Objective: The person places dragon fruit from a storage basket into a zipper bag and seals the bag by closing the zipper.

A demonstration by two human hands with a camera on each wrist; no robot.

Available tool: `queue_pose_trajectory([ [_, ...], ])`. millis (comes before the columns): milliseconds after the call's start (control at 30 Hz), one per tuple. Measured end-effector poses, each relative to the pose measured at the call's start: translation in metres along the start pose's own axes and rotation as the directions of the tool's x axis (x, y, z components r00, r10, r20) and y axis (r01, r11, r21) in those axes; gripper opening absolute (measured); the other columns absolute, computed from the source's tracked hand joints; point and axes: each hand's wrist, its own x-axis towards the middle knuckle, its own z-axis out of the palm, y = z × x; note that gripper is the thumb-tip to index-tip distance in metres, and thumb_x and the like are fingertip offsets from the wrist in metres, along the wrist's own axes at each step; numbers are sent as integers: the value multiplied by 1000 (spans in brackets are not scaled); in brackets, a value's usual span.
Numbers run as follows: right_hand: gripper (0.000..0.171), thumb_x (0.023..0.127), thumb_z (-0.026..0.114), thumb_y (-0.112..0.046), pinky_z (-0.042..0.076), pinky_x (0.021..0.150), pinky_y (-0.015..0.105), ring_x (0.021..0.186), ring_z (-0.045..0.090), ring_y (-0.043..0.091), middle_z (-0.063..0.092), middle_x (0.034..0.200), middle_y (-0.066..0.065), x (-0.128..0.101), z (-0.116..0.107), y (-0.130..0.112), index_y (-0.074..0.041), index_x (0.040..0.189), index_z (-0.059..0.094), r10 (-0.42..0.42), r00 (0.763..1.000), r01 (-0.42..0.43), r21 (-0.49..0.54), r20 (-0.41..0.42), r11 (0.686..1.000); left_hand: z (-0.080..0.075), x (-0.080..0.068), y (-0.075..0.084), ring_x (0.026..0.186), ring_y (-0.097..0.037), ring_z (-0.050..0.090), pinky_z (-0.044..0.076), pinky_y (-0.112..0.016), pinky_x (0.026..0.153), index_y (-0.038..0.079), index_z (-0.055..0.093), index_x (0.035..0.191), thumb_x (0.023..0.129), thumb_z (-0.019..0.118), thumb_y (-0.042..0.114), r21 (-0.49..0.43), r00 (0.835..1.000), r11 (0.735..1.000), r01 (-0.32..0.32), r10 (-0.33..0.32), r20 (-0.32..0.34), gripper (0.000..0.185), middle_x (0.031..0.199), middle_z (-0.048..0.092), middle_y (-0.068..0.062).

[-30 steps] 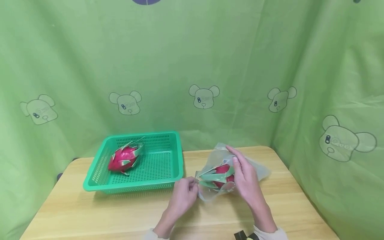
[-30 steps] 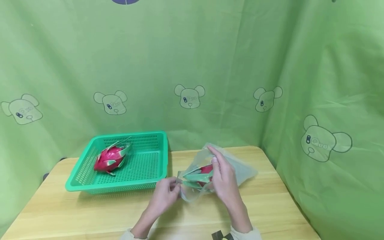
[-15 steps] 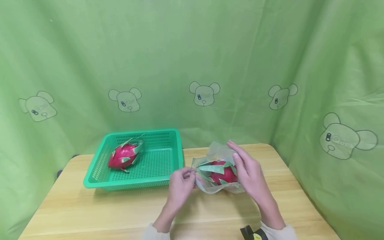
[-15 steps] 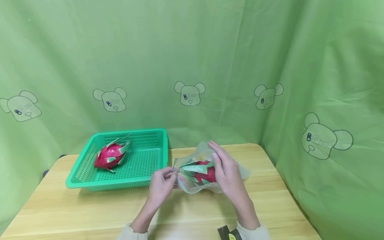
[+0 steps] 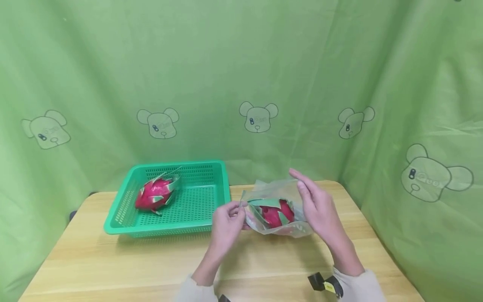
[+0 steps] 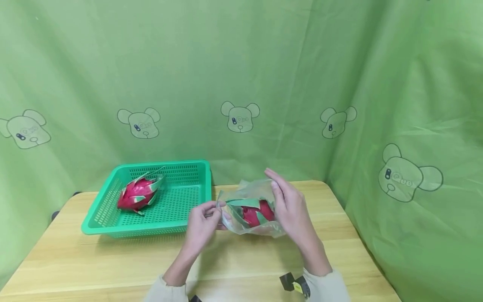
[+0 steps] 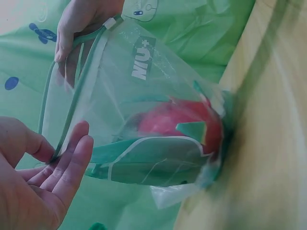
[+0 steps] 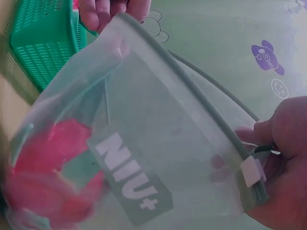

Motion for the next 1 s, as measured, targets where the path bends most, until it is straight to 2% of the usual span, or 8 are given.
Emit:
queue_pose_trajectory([
  [100,38,112,42,-17,42,90,14,46,39,5,59,146,8,4,-2,-2,-8,145,58,-7,1000,7,-8,-5,1000,-1,2,6,66,-30,74,63,-37,60,-12,68,116,96,52,-4,-4,1000,1000,-18,17,-10,27,85,74,-19],
  [300,38,112,41,-18,47,73,21,46,42,5,59,146,6,11,-2,-5,-9,144,59,-11,1000,11,-7,2,1000,-4,7,16,65,-25,74,63,-36,60,-11,68,118,96,49,-3,8,998,998,-64,64,-30,31,82,75,-14],
  [333,38,112,41,-19,44,71,23,42,31,8,59,146,6,12,-2,-6,-9,144,59,-8,1000,8,-5,4,1000,-5,8,18,64,-24,74,63,-36,60,-10,68,118,95,48,-3,13,997,997,-74,74,-35,31,81,75,-13],
  [500,39,113,40,-23,43,94,21,52,40,13,57,148,3,16,-4,-9,-10,143,60,9,1000,-9,-7,11,1000,-8,14,29,62,-24,73,63,-35,59,-10,69,117,94,47,-4,25,993,993,-112,113,-42,32,79,74,-13],
  [600,39,113,40,-23,43,95,22,52,41,13,57,148,3,16,-5,-10,-10,143,60,13,1000,-13,-8,19,1000,-8,17,36,63,-24,74,63,-34,60,-9,69,116,95,49,-4,28,992,992,-120,121,-34,30,79,74,-13],
  [800,40,113,39,-25,45,57,26,35,32,11,60,144,6,16,-10,-13,-13,145,59,28,1000,-28,-4,14,1000,-11,23,51,61,-24,73,63,-35,59,-7,71,113,96,50,-3,44,987,987,-157,158,-27,28,78,74,-12],
  [933,39,113,40,-25,41,47,27,35,32,10,64,139,6,20,-14,-16,-14,144,60,21,1000,-21,-3,-1,1000,-13,29,60,57,-22,72,62,-35,56,-4,72,112,97,51,0,95,979,976,-195,199,-35,26,75,73,-10],
  [1000,38,112,41,-25,38,42,27,36,31,10,72,116,9,21,-16,-19,-14,143,61,20,1000,-20,-6,-10,1000,-14,31,66,55,-21,70,62,-34,55,-4,73,113,97,52,0,132,975,968,-215,221,-32,26,73,73,-9],
])
